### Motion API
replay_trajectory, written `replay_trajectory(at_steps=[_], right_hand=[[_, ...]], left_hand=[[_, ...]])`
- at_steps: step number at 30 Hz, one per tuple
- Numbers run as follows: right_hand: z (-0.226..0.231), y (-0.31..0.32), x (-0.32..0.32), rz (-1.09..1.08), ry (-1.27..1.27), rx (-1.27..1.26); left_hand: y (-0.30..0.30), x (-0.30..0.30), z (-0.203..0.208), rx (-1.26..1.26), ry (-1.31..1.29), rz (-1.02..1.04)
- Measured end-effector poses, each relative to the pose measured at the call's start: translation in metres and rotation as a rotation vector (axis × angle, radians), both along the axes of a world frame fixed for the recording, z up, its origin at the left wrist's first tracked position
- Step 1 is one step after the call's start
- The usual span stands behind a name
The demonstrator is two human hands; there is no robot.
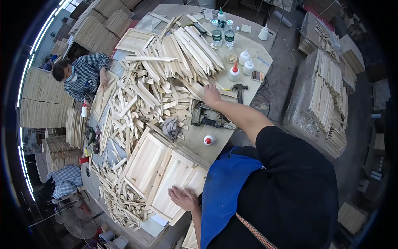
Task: Assembling wooden panels by gluing and nailing diagonal braces onto rectangular frames.
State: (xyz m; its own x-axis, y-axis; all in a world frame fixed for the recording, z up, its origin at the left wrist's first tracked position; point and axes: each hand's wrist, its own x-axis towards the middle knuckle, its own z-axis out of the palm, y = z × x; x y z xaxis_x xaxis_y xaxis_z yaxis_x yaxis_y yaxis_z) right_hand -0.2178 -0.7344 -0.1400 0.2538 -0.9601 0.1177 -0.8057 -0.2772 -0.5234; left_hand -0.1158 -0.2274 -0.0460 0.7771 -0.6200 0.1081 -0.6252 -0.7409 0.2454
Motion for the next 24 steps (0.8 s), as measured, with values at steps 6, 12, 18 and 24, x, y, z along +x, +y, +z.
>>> replay_trajectory(at_steps=[6,12,18,24], right_hand=[[0.005,-0.005,0.015,0.153,0.209,0.180],[0.011,0.001,0.012,0.091,0.127,0.334],[0.001,0.012,-0.006,0.081,0.116,0.291],[0.068,0.022,-0.013,0.321,0.294,0.356]], left_hand=[[0.004,0.002,-0.008,-0.050,-0.023,-0.017],[0.007,0.003,-0.012,-0.065,-0.033,-0.029],[0.007,0.000,-0.008,-0.047,-0.006,-0.021],[0.010,0.004,-0.002,-0.034,0.054,-0.014]])
